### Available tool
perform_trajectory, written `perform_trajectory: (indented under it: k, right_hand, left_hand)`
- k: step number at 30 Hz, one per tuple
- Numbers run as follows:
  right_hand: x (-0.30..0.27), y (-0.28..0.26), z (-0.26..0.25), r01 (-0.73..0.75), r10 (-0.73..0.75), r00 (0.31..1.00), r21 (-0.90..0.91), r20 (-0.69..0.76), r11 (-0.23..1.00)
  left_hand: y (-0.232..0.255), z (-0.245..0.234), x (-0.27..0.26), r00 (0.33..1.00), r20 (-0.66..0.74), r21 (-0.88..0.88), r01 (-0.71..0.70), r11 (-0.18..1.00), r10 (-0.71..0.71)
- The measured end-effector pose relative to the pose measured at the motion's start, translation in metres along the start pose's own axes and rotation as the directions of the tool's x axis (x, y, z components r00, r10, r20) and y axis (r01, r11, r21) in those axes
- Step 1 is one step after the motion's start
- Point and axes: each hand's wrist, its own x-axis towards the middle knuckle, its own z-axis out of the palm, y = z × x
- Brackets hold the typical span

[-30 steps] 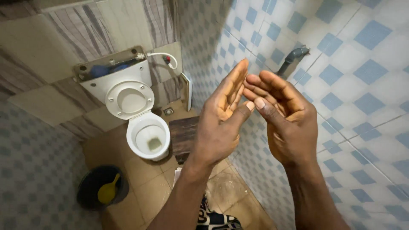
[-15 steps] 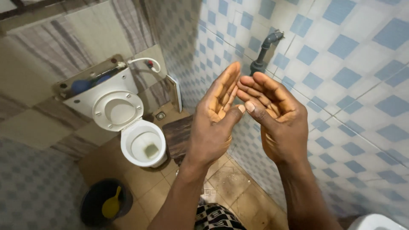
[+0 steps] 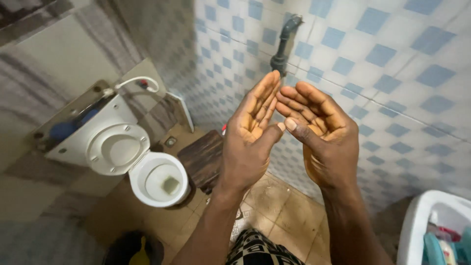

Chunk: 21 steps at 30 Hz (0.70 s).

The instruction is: The person repeatedly picks up small bottles and containers from a cluttered bathroom sink, briefly holds them, and places them on a narrow wooden shelf above the toilet. The person handles a clear bottle with a yellow cap, a white jar, and a white bottle with a red cap, moving them one at a time from the sink to the shelf.

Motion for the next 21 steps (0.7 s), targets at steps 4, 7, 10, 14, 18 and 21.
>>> perform_trajectory:
  k: [4, 7, 10, 14, 18, 21]
  right_hand:
    - [-0.01, -0.001, 0.003, 0.037, -0.04, 0.997, -0.048, -0.061, 0.998]
    - [-0.022, -0.003, 0.001, 0.063, -0.072, 0.991, -0.076, -0.112, 0.995]
    - [-0.036, -0.01, -0.005, 0.077, -0.096, 0.979, -0.112, -0.179, 0.991]
    - [-0.052, -0.022, -0.013, 0.097, -0.139, 0.959, -0.177, -0.246, 0.979]
    - [-0.064, -0.035, -0.022, 0.115, -0.176, 0.944, -0.222, -0.28, 0.968]
    - [-0.073, -0.043, -0.029, 0.108, -0.18, 0.932, -0.234, -0.313, 0.966]
  left_hand:
    - [-0.004, -0.003, -0.001, 0.998, 0.048, -0.079, 0.039, 0.996, -0.036]
    - [-0.009, 0.001, -0.002, 0.994, 0.093, -0.085, 0.07, 0.994, -0.062]
    - [-0.014, 0.009, -0.006, 0.985, 0.148, -0.104, 0.102, 0.989, -0.086]
    - [-0.022, 0.025, -0.009, 0.969, 0.229, -0.135, 0.124, 0.983, -0.091]
    - [-0.027, 0.041, -0.012, 0.955, 0.284, -0.162, 0.141, 0.977, -0.091]
    - [-0.03, 0.052, -0.015, 0.945, 0.312, -0.17, 0.162, 0.972, -0.103]
